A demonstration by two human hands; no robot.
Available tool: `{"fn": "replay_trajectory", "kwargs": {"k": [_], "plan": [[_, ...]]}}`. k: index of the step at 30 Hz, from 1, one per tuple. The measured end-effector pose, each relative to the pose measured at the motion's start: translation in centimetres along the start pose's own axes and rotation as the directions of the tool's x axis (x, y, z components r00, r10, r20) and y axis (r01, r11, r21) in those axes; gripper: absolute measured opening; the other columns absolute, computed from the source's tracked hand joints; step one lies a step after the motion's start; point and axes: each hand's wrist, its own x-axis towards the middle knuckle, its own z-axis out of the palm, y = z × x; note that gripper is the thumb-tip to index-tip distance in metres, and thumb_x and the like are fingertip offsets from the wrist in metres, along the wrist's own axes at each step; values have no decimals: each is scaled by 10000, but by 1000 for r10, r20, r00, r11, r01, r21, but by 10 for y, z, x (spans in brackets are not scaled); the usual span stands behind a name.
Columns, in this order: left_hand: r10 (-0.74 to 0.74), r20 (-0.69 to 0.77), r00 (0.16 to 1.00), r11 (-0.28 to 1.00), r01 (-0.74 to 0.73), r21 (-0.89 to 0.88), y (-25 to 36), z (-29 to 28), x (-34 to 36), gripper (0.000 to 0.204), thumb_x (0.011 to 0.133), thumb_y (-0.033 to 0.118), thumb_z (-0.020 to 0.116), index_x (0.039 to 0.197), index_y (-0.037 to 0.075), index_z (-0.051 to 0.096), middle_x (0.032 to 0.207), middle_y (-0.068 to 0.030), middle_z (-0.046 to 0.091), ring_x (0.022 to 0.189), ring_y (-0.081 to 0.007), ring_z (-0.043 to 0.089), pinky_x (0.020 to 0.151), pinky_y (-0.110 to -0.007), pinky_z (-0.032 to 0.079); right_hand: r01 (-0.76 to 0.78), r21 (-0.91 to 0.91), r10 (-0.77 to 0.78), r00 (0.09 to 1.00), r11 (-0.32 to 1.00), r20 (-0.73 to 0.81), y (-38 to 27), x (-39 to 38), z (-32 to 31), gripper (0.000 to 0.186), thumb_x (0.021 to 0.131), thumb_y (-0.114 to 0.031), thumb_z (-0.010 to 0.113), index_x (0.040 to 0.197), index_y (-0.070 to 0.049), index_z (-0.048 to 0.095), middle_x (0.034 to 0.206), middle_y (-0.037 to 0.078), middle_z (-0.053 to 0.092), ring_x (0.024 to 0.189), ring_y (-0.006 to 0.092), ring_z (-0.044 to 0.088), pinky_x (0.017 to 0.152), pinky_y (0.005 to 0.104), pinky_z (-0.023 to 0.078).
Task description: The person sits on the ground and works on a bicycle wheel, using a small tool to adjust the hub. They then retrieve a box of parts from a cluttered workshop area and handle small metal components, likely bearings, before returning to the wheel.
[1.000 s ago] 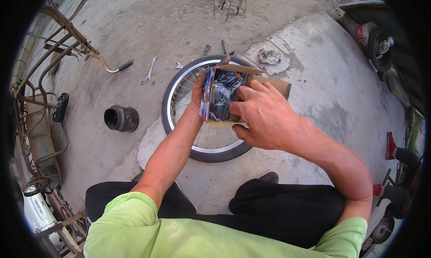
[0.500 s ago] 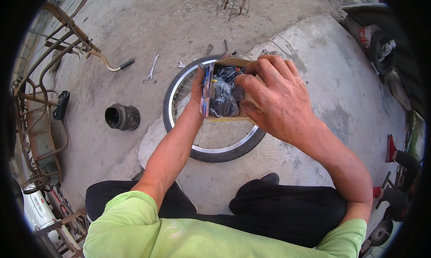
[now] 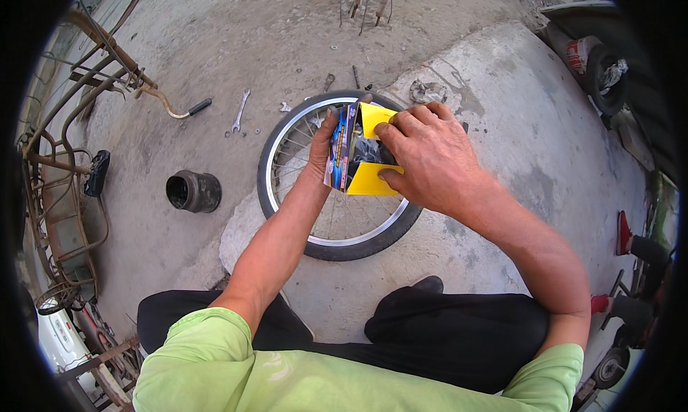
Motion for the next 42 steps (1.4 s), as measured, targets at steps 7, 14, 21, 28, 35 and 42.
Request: {"fn": "replay_trajectory", "kwargs": {"k": [7,14,21,28,35,42], "plan": [[43,-56,997,997,-39,67,4,0,-5,813,918,571,719,1522,73,501,1377,-150,652,1215,-280,667,1058,-427,546,-3,23,2,1000,1000,18,4,10,16,437,827,-273,806,1194,-61,702,1132,116,701,1126,277,655,1047,418,460],[68,-47,997,996,-70,-52,27,0,-2,689,888,532,772,1393,87,624,1245,-160,723,1079,-300,736,958,-449,607,17,645,372,805,764,-462,42,7,-16,419,952,-272,677,1289,-24,654,1219,133,694,1130,261,678,980,384,534],[84,-152,985,995,-90,-32,33,3,-2,620,873,532,794,1268,64,694,1094,-137,769,949,-252,770,849,-404,648,-316,935,482,802,-158,353,36,-7,57,817,1032,-665,438,1604,-92,329,1521,171,465,1354,269,492,1121,428,405],[176,-137,975,982,-164,96,20,20,0,732,900,471,795,1484,117,531,1288,-98,676,1144,-230,689,983,-385,587,-398,915,428,840,64,335,19,17,63,926,1027,-698,387,1657,-54,176,1642,236,316,1517,335,327,1228,410,278],[262,-68,963,936,-237,260,13,30,8,784,888,507,795,1495,110,498,1345,-118,638,1237,-241,635,1062,-396,536,-339,931,476,846,135,239,16,24,63,873,1043,-600,447,1655,-42,172,1625,274,319,1497,337,360,1192,407,335],[244,-38,969,940,-227,254,14,42,9,753,917,477,774,1489,79,487,1327,-110,643,1192,-217,654,1024,-374,556,-326,887,486,863,327,138,31,21,57,785,1036,-542,486,1607,-29,320,1401,276,557,1298,324,561,1068,397,468]]}}
